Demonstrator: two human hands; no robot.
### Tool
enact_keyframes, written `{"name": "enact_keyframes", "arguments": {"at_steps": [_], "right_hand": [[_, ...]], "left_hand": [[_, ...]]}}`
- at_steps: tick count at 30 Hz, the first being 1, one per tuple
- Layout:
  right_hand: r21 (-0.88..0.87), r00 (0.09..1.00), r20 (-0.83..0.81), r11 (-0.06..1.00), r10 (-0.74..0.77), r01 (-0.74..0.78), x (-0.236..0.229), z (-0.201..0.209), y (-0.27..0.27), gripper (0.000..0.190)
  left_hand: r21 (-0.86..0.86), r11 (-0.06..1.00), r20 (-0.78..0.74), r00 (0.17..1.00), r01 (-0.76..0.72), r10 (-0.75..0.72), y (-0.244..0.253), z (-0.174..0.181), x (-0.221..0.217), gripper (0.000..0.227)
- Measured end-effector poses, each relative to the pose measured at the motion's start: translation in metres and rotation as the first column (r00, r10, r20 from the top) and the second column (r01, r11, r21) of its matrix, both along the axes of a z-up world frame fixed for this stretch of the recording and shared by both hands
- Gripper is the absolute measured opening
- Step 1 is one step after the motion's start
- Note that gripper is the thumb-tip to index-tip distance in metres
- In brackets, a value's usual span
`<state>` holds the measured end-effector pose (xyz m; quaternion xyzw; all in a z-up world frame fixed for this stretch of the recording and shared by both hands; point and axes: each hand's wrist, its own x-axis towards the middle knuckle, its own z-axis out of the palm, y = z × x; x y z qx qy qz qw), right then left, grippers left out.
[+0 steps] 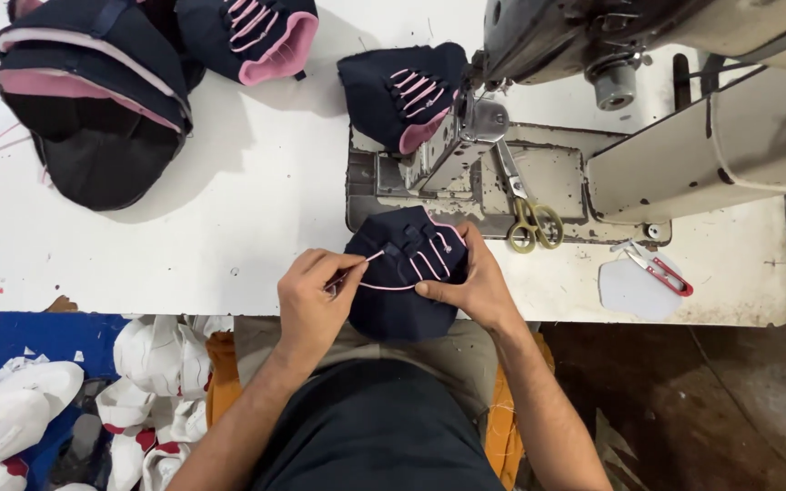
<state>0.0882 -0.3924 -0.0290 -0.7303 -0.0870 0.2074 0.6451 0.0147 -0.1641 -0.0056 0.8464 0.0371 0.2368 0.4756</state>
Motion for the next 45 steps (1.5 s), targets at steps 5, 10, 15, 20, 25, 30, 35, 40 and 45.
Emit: {"name": "enact_keyframes", "arguments": {"at_steps": [5, 10, 15, 20, 25, 30, 35, 40, 45], "right_hand": [[0.025, 1.000, -0.008, 1.000, 0.011, -0.011, -0.002, 0.003, 0.003, 0.063], [0.004, 0.999, 0.005, 0.999, 0.042, -0.042, -0.003, 0.003, 0.005, 0.063], [-0.097, 0.994, 0.079, 0.993, 0.072, -0.064, -0.003, 0.015, 0.009, 0.064], [-0.219, 0.987, 0.123, 0.973, 0.103, -0.074, -0.003, 0.030, 0.020, 0.066], [-0.325, 0.989, 0.112, 0.944, 0.099, -0.057, -0.002, 0.030, 0.023, 0.067], [-0.467, 0.972, 0.177, 0.882, 0.157, -0.058, 0.006, 0.033, 0.022, 0.072], [-0.582, 0.948, 0.160, 0.802, 0.274, -0.133, 0.013, 0.035, 0.017, 0.079], [-0.552, 0.936, 0.193, 0.821, 0.295, -0.145, 0.010, 0.034, 0.027, 0.079], [-0.532, 0.932, 0.179, 0.828, 0.314, -0.177, 0.017, 0.036, 0.024, 0.079]], "left_hand": [[0.027, 1.000, 0.042, 0.999, 0.014, -0.015, -0.006, 0.002, 0.007, 0.012], [-0.080, 0.997, -0.018, 1.000, 0.012, -0.013, -0.010, 0.000, 0.010, 0.024], [0.070, 0.997, 0.086, 0.995, 0.039, -0.045, -0.013, 0.007, 0.012, 0.023], [0.165, 0.986, 0.067, 0.998, 0.003, -0.014, -0.014, 0.012, 0.013, 0.013], [-0.041, 0.999, -0.092, 0.996, 0.019, -0.023, -0.012, 0.006, 0.015, 0.011], [-0.495, 0.850, 0.064, 0.983, 0.182, -0.173, -0.008, 0.017, 0.015, 0.006], [-0.818, 0.087, 0.541, 0.812, 0.569, -0.218, 0.030, 0.068, -0.011, 0.009], [-0.773, 0.497, 0.144, 0.872, 0.395, -0.469, -0.012, 0.056, -0.020, 0.007], [-0.595, 0.668, 0.000, 0.831, 0.447, -0.556, -0.022, 0.049, -0.019, 0.013]]}}
